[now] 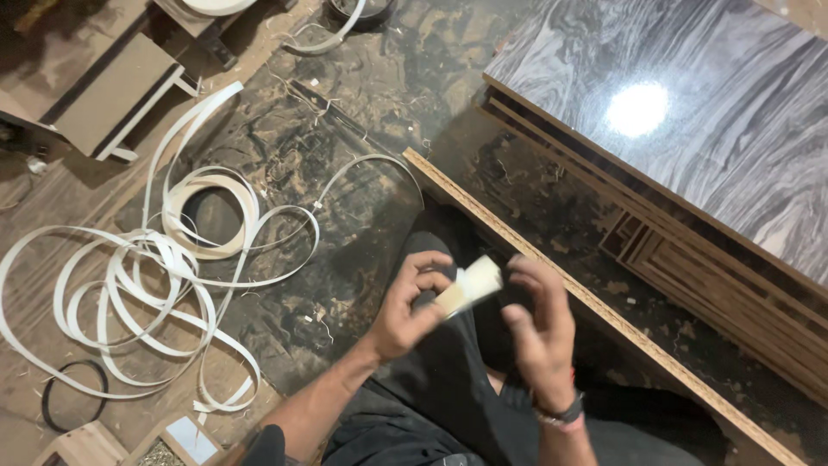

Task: The person sits on the floor and uses a hand iron to press white edge banding tape onto the front edge of laminated plywood panels, feeding the tape along the edge and running the iron over it. They tear off lengths of tape, press the banding down by hand, and use a roll of masking tape during the work.

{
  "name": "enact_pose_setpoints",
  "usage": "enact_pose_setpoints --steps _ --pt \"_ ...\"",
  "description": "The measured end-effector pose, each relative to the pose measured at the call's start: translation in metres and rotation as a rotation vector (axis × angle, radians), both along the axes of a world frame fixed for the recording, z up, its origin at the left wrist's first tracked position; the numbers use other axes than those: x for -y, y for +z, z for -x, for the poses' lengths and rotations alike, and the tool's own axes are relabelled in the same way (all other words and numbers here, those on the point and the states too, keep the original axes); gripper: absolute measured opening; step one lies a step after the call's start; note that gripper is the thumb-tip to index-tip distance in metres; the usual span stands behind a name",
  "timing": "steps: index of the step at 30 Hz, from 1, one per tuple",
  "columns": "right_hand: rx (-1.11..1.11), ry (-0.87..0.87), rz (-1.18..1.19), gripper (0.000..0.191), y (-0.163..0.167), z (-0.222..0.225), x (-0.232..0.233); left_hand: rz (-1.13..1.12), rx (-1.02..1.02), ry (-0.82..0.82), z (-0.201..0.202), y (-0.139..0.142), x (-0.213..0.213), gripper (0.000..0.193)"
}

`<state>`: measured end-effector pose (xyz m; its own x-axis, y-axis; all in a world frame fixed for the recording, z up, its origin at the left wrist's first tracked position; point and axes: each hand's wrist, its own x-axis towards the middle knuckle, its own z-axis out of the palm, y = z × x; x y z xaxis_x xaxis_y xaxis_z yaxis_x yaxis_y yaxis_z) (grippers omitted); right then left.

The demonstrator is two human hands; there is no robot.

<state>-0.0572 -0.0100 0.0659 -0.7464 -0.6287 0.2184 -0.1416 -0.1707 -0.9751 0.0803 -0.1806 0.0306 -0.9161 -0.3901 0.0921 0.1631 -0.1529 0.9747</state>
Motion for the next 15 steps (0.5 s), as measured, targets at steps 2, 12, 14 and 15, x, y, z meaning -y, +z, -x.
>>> enact_pose_setpoints --steps 2,12,14,15 --pt "0.030 0.142 -0.065 0.043 -0.002 0.010 -0.001 -0.234 -0.035 -0.088 -0.002 -0.011 0.005 0.056" --pt "-0.559 -0.403 -0.289 0.045 -0.027 -0.036 0.031 -0.303 -0.039 -0.011 0.031 -0.011 0.017 0.063" --pt "-0.332 -0.219 -0.265 0.052 -0.034 -0.044 0.045 -0.241 -0.010 0.016 0.035 0.000 0.017 0.071" --pt "-0.215 -0.129 -0.258 0.056 -0.039 -0.046 0.052 -0.194 0.032 0.010 0.035 0.004 0.019 0.075"
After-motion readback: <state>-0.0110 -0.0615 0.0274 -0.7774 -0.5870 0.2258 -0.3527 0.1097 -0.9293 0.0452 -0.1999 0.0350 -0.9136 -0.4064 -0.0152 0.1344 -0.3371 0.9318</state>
